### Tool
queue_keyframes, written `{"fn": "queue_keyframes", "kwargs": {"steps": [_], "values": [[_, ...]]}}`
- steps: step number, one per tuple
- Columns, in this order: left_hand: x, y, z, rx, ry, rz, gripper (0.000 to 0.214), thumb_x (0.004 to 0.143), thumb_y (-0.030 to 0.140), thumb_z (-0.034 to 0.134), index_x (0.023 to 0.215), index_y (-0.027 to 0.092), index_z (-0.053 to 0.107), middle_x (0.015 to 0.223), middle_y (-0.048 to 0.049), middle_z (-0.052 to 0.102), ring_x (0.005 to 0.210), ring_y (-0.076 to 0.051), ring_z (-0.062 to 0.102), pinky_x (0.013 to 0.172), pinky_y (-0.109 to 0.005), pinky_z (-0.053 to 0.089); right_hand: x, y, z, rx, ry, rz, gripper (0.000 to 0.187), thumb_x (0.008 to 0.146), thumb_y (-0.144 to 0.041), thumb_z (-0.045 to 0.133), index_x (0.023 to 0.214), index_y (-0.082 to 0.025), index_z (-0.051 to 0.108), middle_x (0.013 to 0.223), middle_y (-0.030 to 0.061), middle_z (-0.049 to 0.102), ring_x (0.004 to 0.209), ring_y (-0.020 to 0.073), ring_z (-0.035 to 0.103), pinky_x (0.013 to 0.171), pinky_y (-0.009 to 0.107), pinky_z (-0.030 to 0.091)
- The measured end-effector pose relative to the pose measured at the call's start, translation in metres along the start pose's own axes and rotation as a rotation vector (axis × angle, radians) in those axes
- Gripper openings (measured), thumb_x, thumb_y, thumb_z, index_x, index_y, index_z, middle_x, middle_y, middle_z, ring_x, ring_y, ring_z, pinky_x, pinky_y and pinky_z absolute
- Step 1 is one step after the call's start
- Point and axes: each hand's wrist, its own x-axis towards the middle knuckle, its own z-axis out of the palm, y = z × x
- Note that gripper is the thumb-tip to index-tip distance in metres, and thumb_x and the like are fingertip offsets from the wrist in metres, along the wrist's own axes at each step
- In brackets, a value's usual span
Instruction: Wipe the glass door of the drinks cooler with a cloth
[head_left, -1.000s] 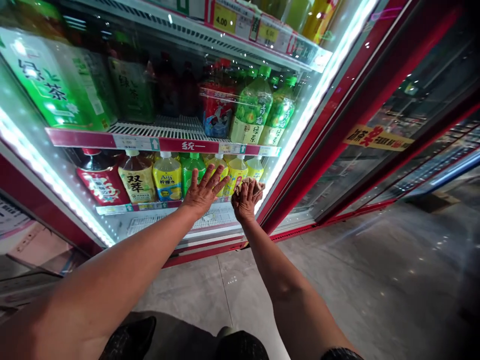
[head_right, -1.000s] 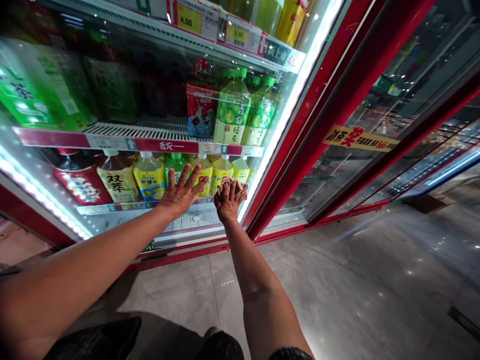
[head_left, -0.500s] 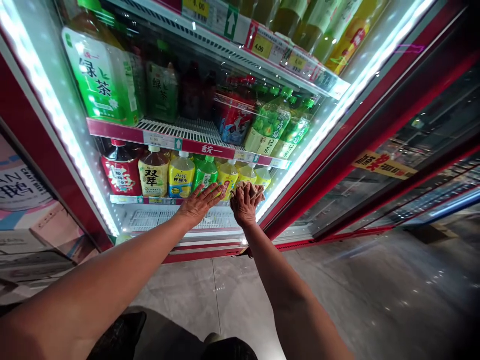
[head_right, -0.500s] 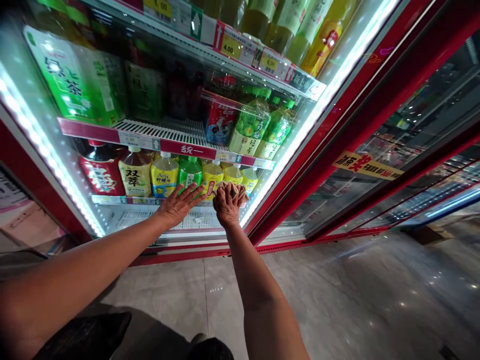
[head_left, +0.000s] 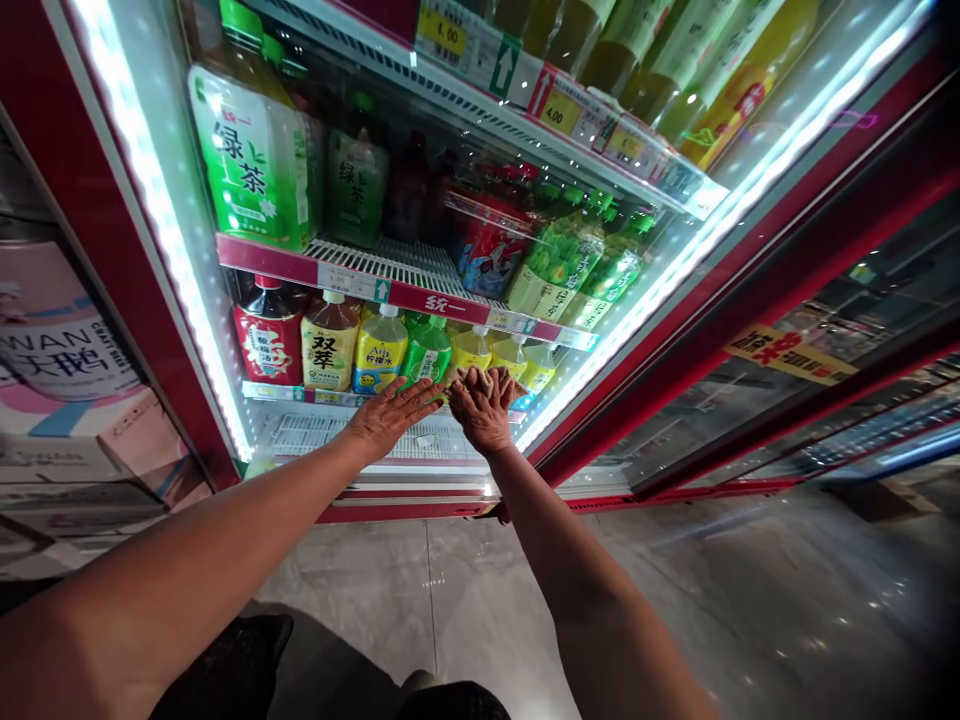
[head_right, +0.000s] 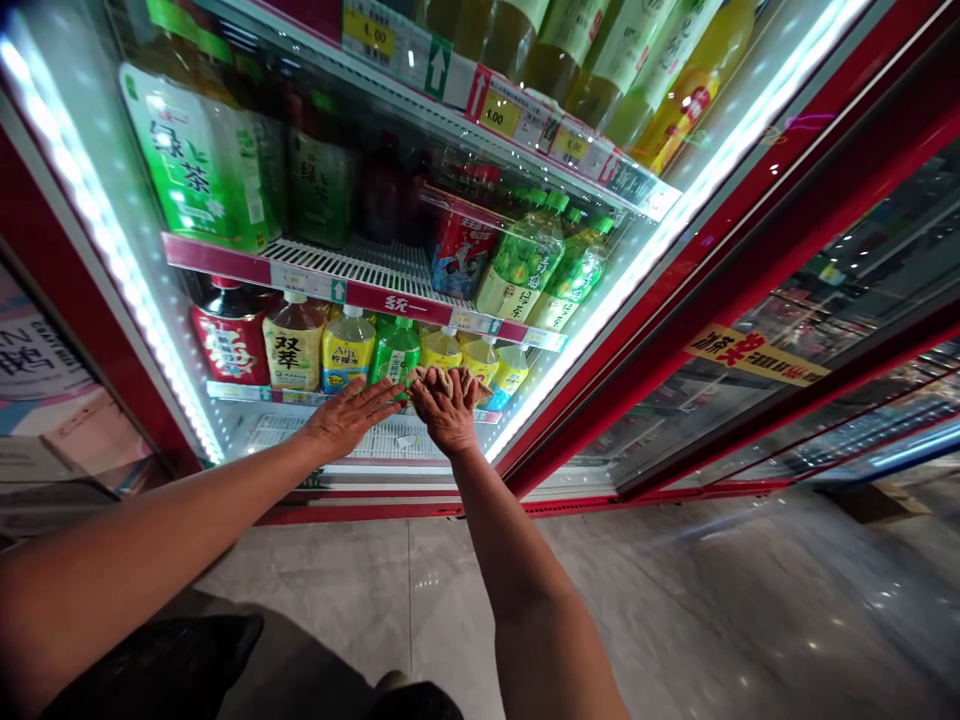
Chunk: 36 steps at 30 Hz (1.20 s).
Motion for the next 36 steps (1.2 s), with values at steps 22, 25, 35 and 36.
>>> {"fn": "queue_keyframes", "kwargs": {"steps": [22,25,35,36], "values": [[-0.046,-0.042,-0.023,-0.046,0.069,-0.202,0.083,0.090,0.025,0.061,0.161,0.035,0.020,0.168,-0.0008,0.020,0.154,-0.015,-0.016,0.122,-0.048,-0.021,0.027,-0.057,-0.001,0.017,0.008,-0.122,0.049,0.098,-0.032,0.054,0.145,-0.046,0.052,0.151,0.0001,0.056,0.151,0.0328,0.034,0.124,0.067,0.004],[-0.048,-0.041,-0.021,-0.061,0.050,-0.206,0.082,0.090,0.023,0.061,0.161,0.036,0.021,0.167,-0.0010,0.023,0.155,-0.014,-0.012,0.122,-0.047,-0.022,0.027,-0.059,-0.004,0.030,0.009,-0.201,0.047,0.099,-0.031,0.054,0.144,-0.046,0.054,0.148,-0.0009,0.059,0.148,0.0307,0.040,0.125,0.064,0.002],[-0.070,-0.077,-0.045,0.024,0.267,-0.288,0.102,0.086,0.036,0.071,0.163,0.036,0.005,0.169,-0.0077,-0.013,0.156,-0.031,-0.014,0.124,-0.061,-0.010,0.062,-0.094,-0.006,-0.052,0.248,-0.321,0.047,0.099,-0.033,0.057,0.145,-0.038,0.054,0.149,0.0015,0.059,0.152,0.0301,0.031,0.125,0.060,-0.008],[-0.075,-0.080,-0.046,0.040,0.259,-0.285,0.102,0.086,0.038,0.071,0.163,0.035,0.004,0.169,-0.0074,-0.012,0.156,-0.030,-0.013,0.124,-0.061,-0.010,0.056,-0.096,-0.002,-0.044,0.230,-0.381,0.047,0.098,-0.030,0.057,0.144,-0.039,0.055,0.146,0.0004,0.061,0.151,0.0283,0.034,0.127,0.057,-0.006]]}}
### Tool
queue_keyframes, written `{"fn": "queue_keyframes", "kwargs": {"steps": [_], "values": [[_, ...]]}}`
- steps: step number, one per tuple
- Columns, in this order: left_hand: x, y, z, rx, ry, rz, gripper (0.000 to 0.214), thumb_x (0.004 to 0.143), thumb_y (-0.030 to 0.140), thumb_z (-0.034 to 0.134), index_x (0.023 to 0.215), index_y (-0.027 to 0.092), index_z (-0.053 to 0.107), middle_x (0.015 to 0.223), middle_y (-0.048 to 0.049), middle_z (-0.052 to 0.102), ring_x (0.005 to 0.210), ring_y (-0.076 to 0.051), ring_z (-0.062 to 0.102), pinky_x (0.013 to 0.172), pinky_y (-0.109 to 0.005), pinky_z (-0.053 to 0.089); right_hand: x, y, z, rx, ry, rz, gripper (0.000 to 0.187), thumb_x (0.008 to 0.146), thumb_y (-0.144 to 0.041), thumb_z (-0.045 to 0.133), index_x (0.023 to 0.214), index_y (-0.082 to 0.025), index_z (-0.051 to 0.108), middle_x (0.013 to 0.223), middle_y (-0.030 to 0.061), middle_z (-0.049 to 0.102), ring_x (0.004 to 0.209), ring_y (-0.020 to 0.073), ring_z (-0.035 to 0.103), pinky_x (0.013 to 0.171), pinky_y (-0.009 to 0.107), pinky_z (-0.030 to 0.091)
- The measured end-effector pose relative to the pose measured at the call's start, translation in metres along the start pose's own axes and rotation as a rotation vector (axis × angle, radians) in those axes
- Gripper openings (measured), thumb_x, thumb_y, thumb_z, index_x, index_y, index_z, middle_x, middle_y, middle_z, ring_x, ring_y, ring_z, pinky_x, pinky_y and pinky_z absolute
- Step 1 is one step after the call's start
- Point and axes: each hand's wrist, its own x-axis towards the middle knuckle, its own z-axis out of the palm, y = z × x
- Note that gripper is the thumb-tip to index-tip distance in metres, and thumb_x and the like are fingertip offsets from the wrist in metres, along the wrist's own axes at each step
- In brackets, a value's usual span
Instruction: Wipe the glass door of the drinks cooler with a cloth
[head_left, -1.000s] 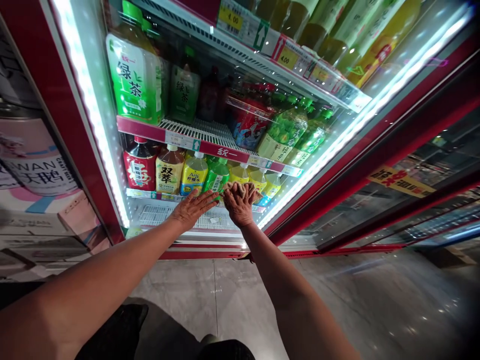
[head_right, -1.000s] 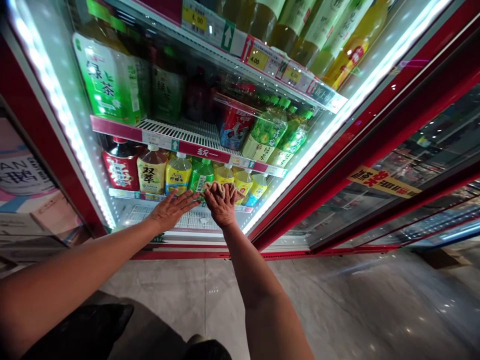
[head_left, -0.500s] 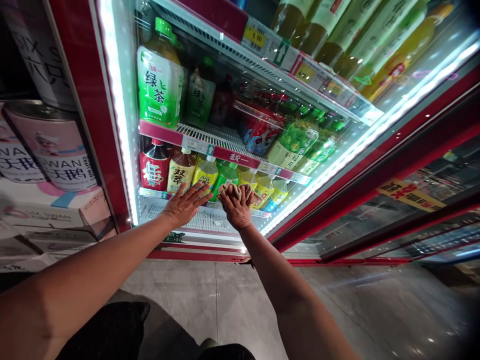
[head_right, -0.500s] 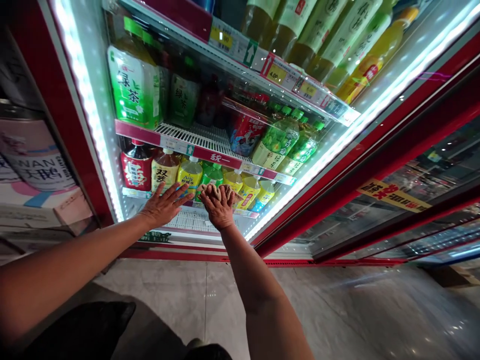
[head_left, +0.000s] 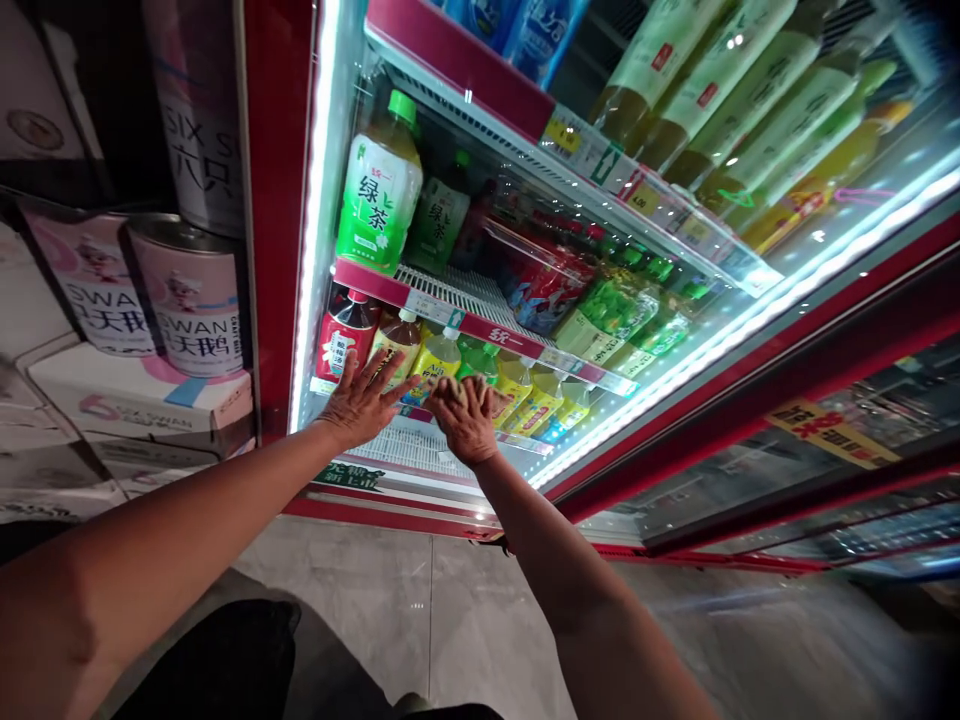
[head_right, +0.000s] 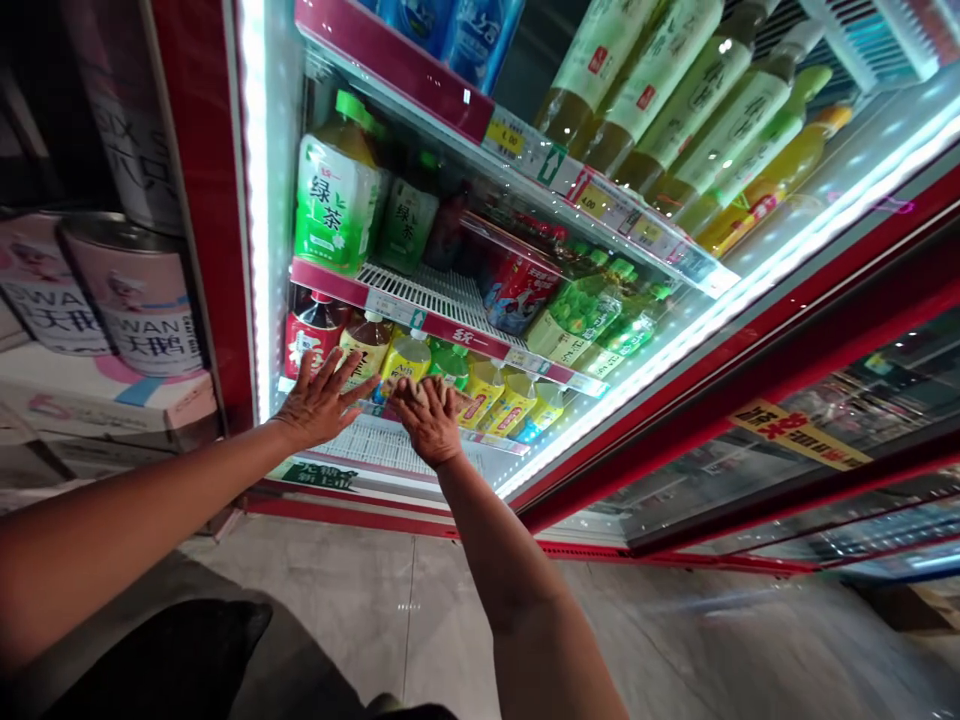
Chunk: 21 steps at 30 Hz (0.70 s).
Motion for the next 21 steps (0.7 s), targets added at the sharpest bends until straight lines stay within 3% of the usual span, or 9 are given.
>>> {"fn": "queue_keyframes", "kwargs": {"steps": [3,5,10,13,17,21], "values": [[-0.011,-0.010,-0.003,0.019,-0.025,0.005,0.102,0.087,0.039,0.070,0.163,0.036,0.002,0.170,-0.0053,-0.006,0.156,-0.029,-0.013,0.123,-0.062,-0.012,-0.006,-0.005,0.003,0.042,-0.042,-0.129,0.047,0.098,-0.025,0.056,0.143,-0.040,0.056,0.143,-0.0023,0.064,0.148,0.0241,0.040,0.129,0.051,-0.002],[-0.016,-0.016,-0.005,0.008,-0.034,-0.013,0.102,0.087,0.038,0.070,0.162,0.036,0.001,0.170,-0.0052,-0.005,0.156,-0.028,-0.015,0.123,-0.062,-0.013,0.004,-0.003,-0.002,0.037,-0.017,-0.154,0.047,0.099,-0.025,0.055,0.144,-0.038,0.056,0.143,-0.0025,0.064,0.149,0.0234,0.039,0.129,0.049,-0.002],[-0.020,-0.035,-0.011,-0.028,-0.036,-0.095,0.098,0.090,0.039,0.066,0.163,0.035,-0.001,0.170,-0.0079,-0.003,0.155,-0.029,-0.017,0.123,-0.063,-0.011,0.051,-0.006,-0.010,-0.009,0.069,-0.044,0.050,0.099,-0.028,0.056,0.148,-0.034,0.051,0.150,0.0023,0.057,0.155,0.0281,0.027,0.128,0.056,-0.003],[-0.023,-0.042,-0.009,-0.051,-0.065,-0.107,0.092,0.092,0.039,0.065,0.163,0.037,0.007,0.171,-0.0056,0.005,0.155,-0.028,-0.017,0.123,-0.064,-0.010,0.055,-0.017,-0.006,-0.006,0.058,-0.040,0.049,0.098,-0.027,0.057,0.146,-0.033,0.054,0.151,0.0032,0.056,0.156,0.0302,0.023,0.127,0.059,-0.003],[-0.028,-0.042,-0.008,-0.059,-0.104,-0.131,0.085,0.090,0.034,0.067,0.161,0.038,0.021,0.170,-0.0033,0.012,0.156,-0.028,-0.013,0.123,-0.063,-0.012,0.048,-0.023,-0.005,0.020,0.006,-0.145,0.050,0.098,-0.022,0.056,0.145,-0.037,0.055,0.148,-0.0007,0.059,0.155,0.0268,0.027,0.128,0.057,-0.005],[-0.030,-0.046,-0.019,-0.052,-0.113,-0.153,0.084,0.089,0.030,0.068,0.161,0.035,0.023,0.170,-0.0054,0.012,0.156,-0.028,-0.009,0.124,-0.062,-0.009,0.074,-0.019,-0.018,0.027,-0.029,-0.179,0.053,0.099,-0.024,0.053,0.150,-0.035,0.048,0.152,0.0002,0.055,0.154,0.0257,0.029,0.128,0.056,-0.003]]}}
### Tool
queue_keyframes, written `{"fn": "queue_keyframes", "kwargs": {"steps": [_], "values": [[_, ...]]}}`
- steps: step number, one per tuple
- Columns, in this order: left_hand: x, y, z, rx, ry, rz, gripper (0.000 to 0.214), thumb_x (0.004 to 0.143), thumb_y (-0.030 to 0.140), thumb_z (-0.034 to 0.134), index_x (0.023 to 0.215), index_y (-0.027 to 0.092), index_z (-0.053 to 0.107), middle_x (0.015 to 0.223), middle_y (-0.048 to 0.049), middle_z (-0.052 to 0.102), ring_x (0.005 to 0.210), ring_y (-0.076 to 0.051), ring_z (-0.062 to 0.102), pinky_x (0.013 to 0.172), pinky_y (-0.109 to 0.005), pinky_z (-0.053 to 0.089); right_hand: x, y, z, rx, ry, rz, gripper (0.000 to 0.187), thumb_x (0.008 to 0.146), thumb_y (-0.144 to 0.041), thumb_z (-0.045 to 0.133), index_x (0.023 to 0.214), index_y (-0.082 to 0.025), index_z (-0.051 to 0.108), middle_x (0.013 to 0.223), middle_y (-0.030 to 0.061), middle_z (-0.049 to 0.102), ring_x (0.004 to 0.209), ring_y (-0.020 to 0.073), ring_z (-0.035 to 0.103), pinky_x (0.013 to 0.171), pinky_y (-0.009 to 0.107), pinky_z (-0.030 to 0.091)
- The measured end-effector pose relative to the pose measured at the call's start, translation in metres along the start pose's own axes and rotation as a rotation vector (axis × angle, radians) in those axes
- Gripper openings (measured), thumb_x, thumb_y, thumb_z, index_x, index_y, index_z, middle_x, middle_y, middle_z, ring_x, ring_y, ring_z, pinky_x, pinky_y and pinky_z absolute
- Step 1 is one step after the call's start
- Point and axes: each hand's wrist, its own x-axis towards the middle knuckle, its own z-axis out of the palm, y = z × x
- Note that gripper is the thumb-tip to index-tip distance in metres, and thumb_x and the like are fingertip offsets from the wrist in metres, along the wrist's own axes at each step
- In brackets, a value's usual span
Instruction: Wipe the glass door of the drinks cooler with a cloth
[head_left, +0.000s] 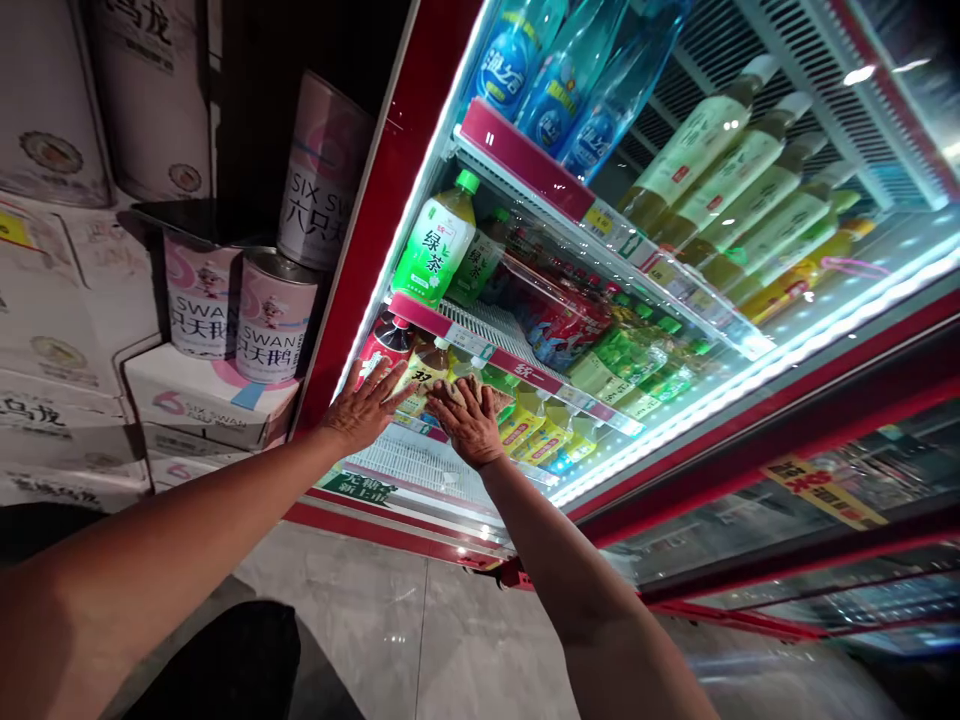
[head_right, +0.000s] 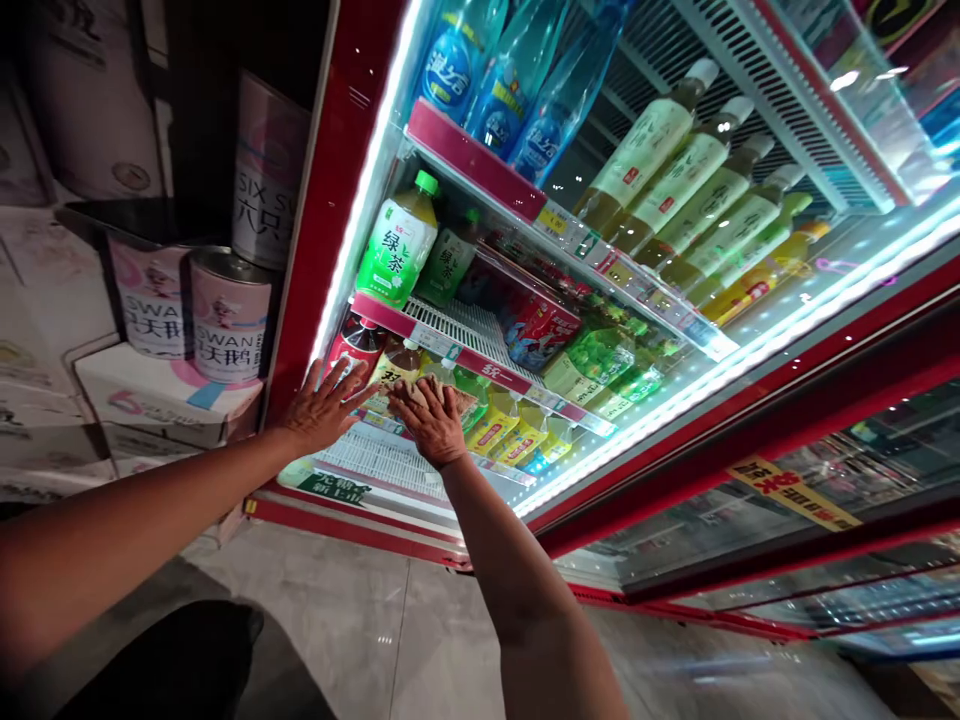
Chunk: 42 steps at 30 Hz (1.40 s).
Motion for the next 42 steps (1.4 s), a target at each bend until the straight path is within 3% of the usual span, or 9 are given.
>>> {"fn": "queue_keyframes", "kwargs": {"steps": [5,13,19,25,30,33,36,39,42], "values": [[-0.005,-0.017,-0.016,0.047,0.002,-0.021,0.082,0.089,0.028,0.066,0.160,0.029,0.026,0.169,-0.0077,0.014,0.157,-0.029,-0.003,0.126,-0.061,-0.002,0.039,-0.010,0.000,-0.012,0.051,0.122,0.053,0.100,-0.030,0.053,0.152,-0.034,0.046,0.157,0.0015,0.049,0.156,0.0315,0.023,0.126,0.062,-0.005],[-0.009,-0.024,-0.022,0.105,-0.032,0.013,0.074,0.088,0.026,0.063,0.157,0.023,0.036,0.169,-0.0078,0.015,0.157,-0.029,0.005,0.128,-0.054,0.011,0.032,-0.030,0.008,0.047,-0.104,-0.040,0.055,0.099,-0.021,0.051,0.152,-0.036,0.045,0.154,-0.0005,0.053,0.153,0.0242,0.032,0.129,0.054,-0.001],[-0.017,-0.038,-0.024,0.088,0.044,-0.083,0.082,0.085,0.020,0.060,0.160,0.017,0.026,0.169,-0.0112,0.012,0.157,-0.028,-0.002,0.129,-0.055,0.011,0.062,-0.036,0.009,0.005,0.036,0.103,0.055,0.101,-0.030,0.052,0.155,-0.031,0.041,0.158,0.0022,0.047,0.156,0.0280,0.023,0.128,0.058,-0.003],[-0.032,-0.047,-0.024,0.010,0.060,-0.054,0.076,0.088,0.014,0.051,0.160,0.011,0.026,0.168,-0.0139,0.014,0.157,-0.027,-0.002,0.128,-0.051,0.019,0.064,-0.047,0.015,0.064,-0.116,-0.099,0.057,0.100,-0.023,0.050,0.155,-0.036,0.040,0.156,-0.0003,0.050,0.153,0.0254,0.033,0.129,0.057,0.007],[-0.029,-0.052,-0.030,-0.045,0.103,-0.122,0.075,0.088,0.011,0.043,0.160,0.008,0.023,0.168,-0.0151,0.016,0.157,-0.025,0.000,0.128,-0.049,0.022,0.102,-0.045,0.001,0.074,-0.037,-0.073,0.056,0.102,-0.028,0.049,0.156,-0.035,0.037,0.158,-0.0004,0.046,0.155,0.0259,0.028,0.129,0.058,0.001],[-0.034,-0.055,-0.030,-0.047,0.075,-0.140,0.074,0.088,0.011,0.042,0.160,0.009,0.026,0.168,-0.0134,0.016,0.157,-0.024,0.003,0.128,-0.046,0.021,0.118,-0.057,0.004,0.050,0.041,-0.017,0.055,0.101,-0.029,0.050,0.155,-0.031,0.041,0.159,0.0006,0.045,0.155,0.0275,0.027,0.129,0.058,-0.005],[-0.046,-0.058,-0.027,-0.039,0.050,-0.157,0.070,0.087,0.009,0.041,0.157,0.009,0.033,0.167,-0.0131,0.018,0.157,-0.022,0.004,0.129,-0.045,0.021,0.117,-0.069,0.012,0.024,0.034,-0.096,0.052,0.101,-0.025,0.049,0.153,-0.030,0.045,0.158,-0.0024,0.046,0.153,0.0258,0.031,0.129,0.054,-0.009],[-0.054,-0.060,-0.028,-0.018,0.035,-0.164,0.065,0.089,0.009,0.038,0.154,0.005,0.039,0.166,-0.0148,0.021,0.157,-0.022,0.006,0.129,-0.045,0.020,0.123,-0.072,0.012,0.046,-0.035,-0.167,0.052,0.102,-0.023,0.046,0.153,-0.031,0.043,0.159,-0.0036,0.045,0.153,0.0238,0.032,0.130,0.053,-0.004],[-0.055,-0.064,-0.034,0.011,0.013,-0.181,0.059,0.091,0.010,0.035,0.148,-0.001,0.045,0.165,-0.0179,0.023,0.157,-0.023,0.006,0.129,-0.045,0.017,0.145,-0.072,0.004,0.084,-0.062,-0.068,0.055,0.102,-0.026,0.045,0.157,-0.031,0.037,0.162,-0.0008,0.039,0.156,0.0256,0.024,0.130,0.057,0.004]]}}
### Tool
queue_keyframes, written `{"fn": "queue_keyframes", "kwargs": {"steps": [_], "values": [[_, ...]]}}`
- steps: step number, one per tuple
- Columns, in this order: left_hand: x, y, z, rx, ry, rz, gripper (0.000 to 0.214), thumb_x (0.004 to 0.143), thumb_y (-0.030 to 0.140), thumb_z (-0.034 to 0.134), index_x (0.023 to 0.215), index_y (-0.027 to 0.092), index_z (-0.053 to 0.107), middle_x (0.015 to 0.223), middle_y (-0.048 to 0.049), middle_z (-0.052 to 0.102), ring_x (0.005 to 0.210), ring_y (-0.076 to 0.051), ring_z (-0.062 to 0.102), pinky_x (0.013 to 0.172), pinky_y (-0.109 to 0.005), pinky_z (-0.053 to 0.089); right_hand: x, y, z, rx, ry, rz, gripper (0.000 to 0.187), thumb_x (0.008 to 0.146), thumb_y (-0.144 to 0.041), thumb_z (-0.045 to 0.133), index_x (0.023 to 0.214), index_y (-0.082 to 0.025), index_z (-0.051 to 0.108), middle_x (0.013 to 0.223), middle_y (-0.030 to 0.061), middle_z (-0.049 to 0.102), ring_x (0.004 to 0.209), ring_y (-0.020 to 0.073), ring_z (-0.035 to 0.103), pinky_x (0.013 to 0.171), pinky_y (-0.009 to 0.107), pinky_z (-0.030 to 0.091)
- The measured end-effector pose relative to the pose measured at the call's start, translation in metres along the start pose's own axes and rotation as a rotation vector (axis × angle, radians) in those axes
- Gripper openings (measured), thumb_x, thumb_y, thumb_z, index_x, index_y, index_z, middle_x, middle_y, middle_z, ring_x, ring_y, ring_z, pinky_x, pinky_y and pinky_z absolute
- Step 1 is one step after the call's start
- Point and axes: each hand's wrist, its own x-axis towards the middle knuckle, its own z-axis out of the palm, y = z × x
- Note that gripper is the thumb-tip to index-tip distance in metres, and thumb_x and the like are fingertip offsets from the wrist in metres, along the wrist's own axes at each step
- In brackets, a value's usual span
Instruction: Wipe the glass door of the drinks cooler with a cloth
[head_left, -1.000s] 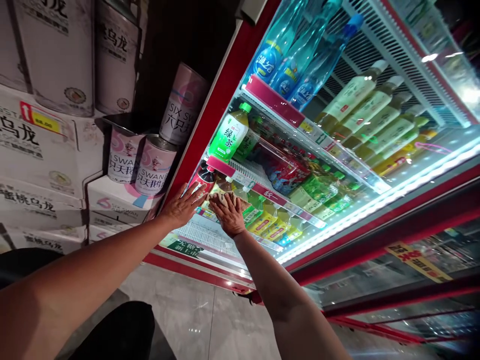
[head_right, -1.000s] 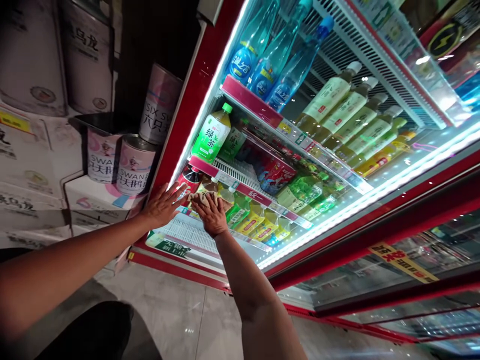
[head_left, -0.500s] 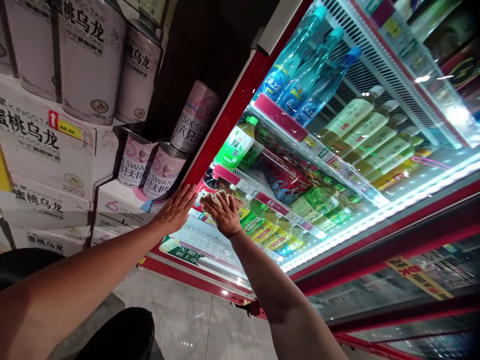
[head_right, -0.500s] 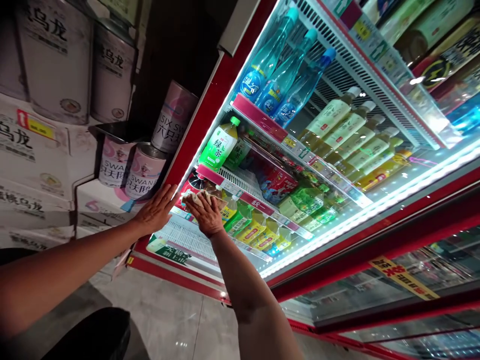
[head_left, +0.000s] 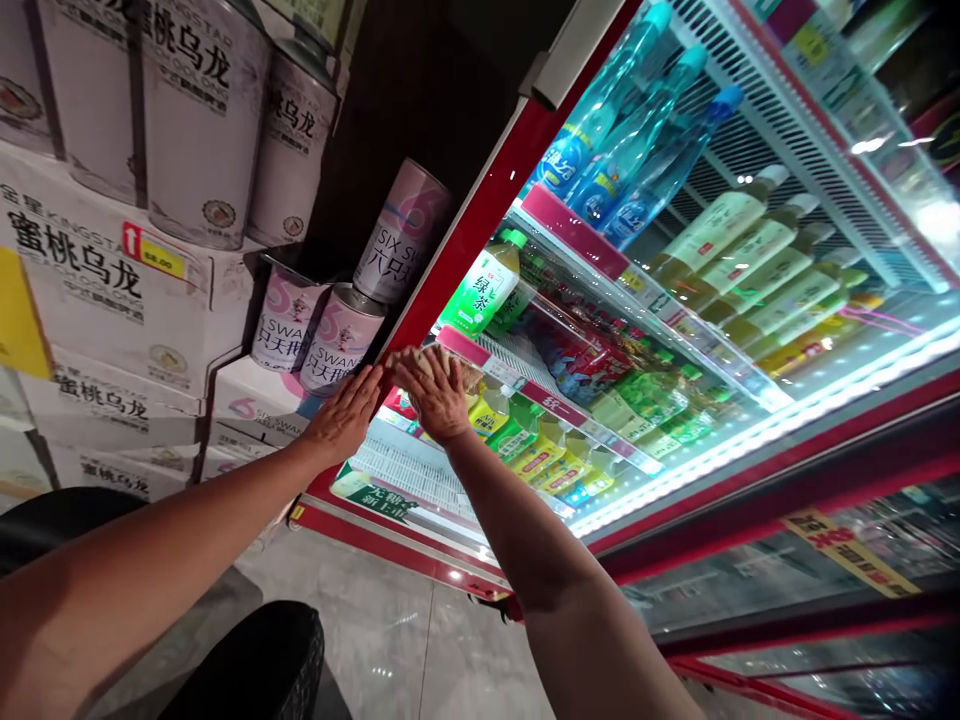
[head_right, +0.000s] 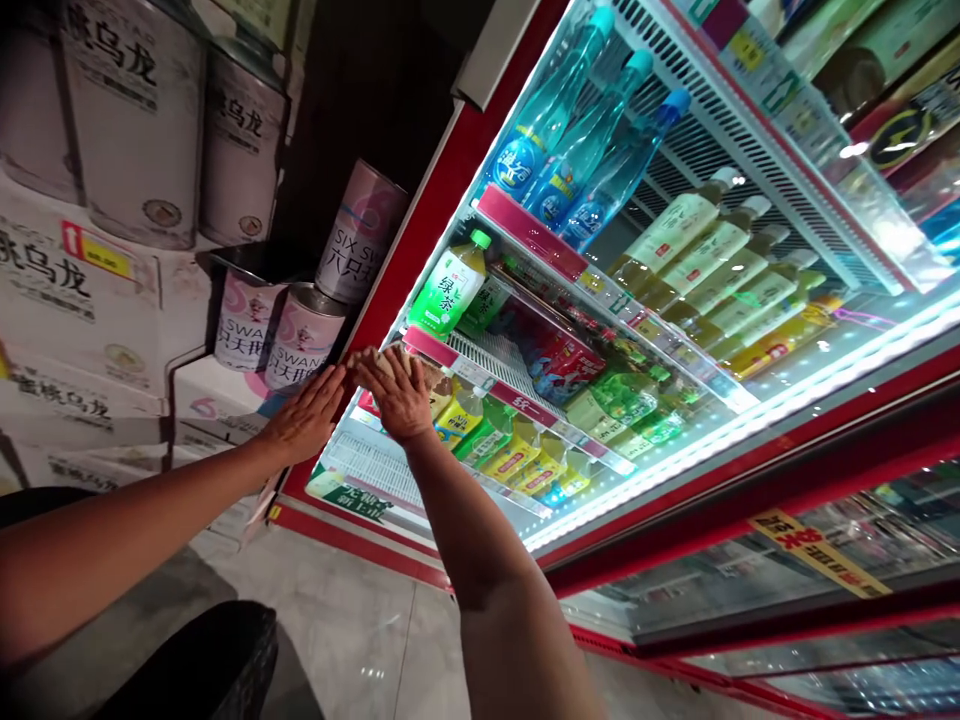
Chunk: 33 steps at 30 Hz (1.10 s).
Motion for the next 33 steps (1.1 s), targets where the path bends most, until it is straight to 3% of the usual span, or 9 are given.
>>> {"fn": "queue_keyframes", "kwargs": {"steps": [4,8,11,16,20,25,29,33], "values": [[0.001,-0.003,-0.005,0.000,-0.054,-0.010,0.055,0.089,0.011,0.036,0.140,-0.003,0.053,0.163,-0.0198,0.029,0.157,-0.024,0.007,0.130,-0.045,0.012,0.022,-0.012,0.001,0.016,-0.008,0.148,0.058,0.102,-0.025,0.043,0.159,-0.031,0.032,0.167,-0.0003,0.029,0.158,0.0287,0.014,0.128,0.063,0.006],[-0.015,-0.004,-0.003,-0.027,-0.083,-0.035,0.061,0.088,0.013,0.039,0.146,-0.003,0.047,0.162,-0.0208,0.029,0.157,-0.027,0.008,0.129,-0.051,0.013,0.002,-0.039,0.022,0.065,-0.108,0.051,0.060,0.101,-0.017,0.042,0.158,-0.031,0.034,0.165,-0.0005,0.034,0.157,0.0247,0.021,0.130,0.057,0.011],[-0.028,-0.004,-0.005,-0.055,-0.087,-0.028,0.072,0.087,0.014,0.042,0.156,-0.002,0.029,0.164,-0.0219,0.025,0.157,-0.029,0.006,0.128,-0.053,0.016,-0.014,-0.049,0.032,0.096,-0.121,0.015,0.057,0.101,-0.016,0.041,0.156,-0.031,0.039,0.162,-0.0014,0.041,0.155,0.0225,0.026,0.130,0.054,0.014],[-0.021,0.000,-0.014,-0.055,-0.034,-0.027,0.086,0.089,0.017,0.046,0.161,0.003,0.002,0.167,-0.0223,0.004,0.156,-0.032,0.001,0.127,-0.055,0.020,-0.010,-0.040,0.024,0.097,-0.051,0.011,0.058,0.101,-0.014,0.039,0.157,-0.031,0.037,0.164,-0.0047,0.035,0.157,0.0204,0.021,0.131,0.051,0.012],[-0.015,0.005,-0.005,-0.038,-0.046,0.005,0.087,0.088,0.017,0.049,0.161,0.002,0.003,0.166,-0.0250,0.007,0.156,-0.034,0.004,0.125,-0.056,0.026,-0.015,-0.045,0.030,0.111,-0.023,0.106,0.061,0.100,-0.013,0.040,0.158,-0.031,0.035,0.165,-0.0040,0.035,0.157,0.0217,0.019,0.130,0.052,0.013],[-0.024,0.009,0.003,-0.014,-0.095,0.018,0.090,0.086,0.016,0.053,0.161,0.002,0.006,0.165,-0.0273,0.004,0.155,-0.038,0.009,0.124,-0.061,0.022,-0.038,-0.055,0.052,0.165,-0.026,0.047,0.062,0.096,-0.014,0.050,0.155,-0.031,0.040,0.163,-0.0002,0.040,0.153,0.0200,0.032,0.128,0.048,0.023],[-0.019,0.011,-0.004,0.003,-0.058,0.022,0.097,0.086,0.017,0.055,0.162,0.006,-0.004,0.166,-0.0249,0.001,0.155,-0.040,0.007,0.123,-0.068,0.018,-0.047,-0.040,0.049,0.176,0.055,-0.024,0.061,0.095,-0.011,0.051,0.152,-0.031,0.044,0.162,-0.0023,0.041,0.152,0.0170,0.035,0.127,0.044,0.026],[-0.008,0.014,-0.002,-0.002,-0.059,0.081,0.098,0.087,0.016,0.055,0.161,0.006,-0.008,0.166,-0.0252,-0.006,0.155,-0.038,-0.001,0.123,-0.063,0.025,-0.061,-0.033,0.046,0.161,0.084,0.107,0.063,0.097,-0.011,0.048,0.154,-0.036,0.039,0.162,-0.0056,0.040,0.154,0.0182,0.029,0.128,0.049,0.022]]}}
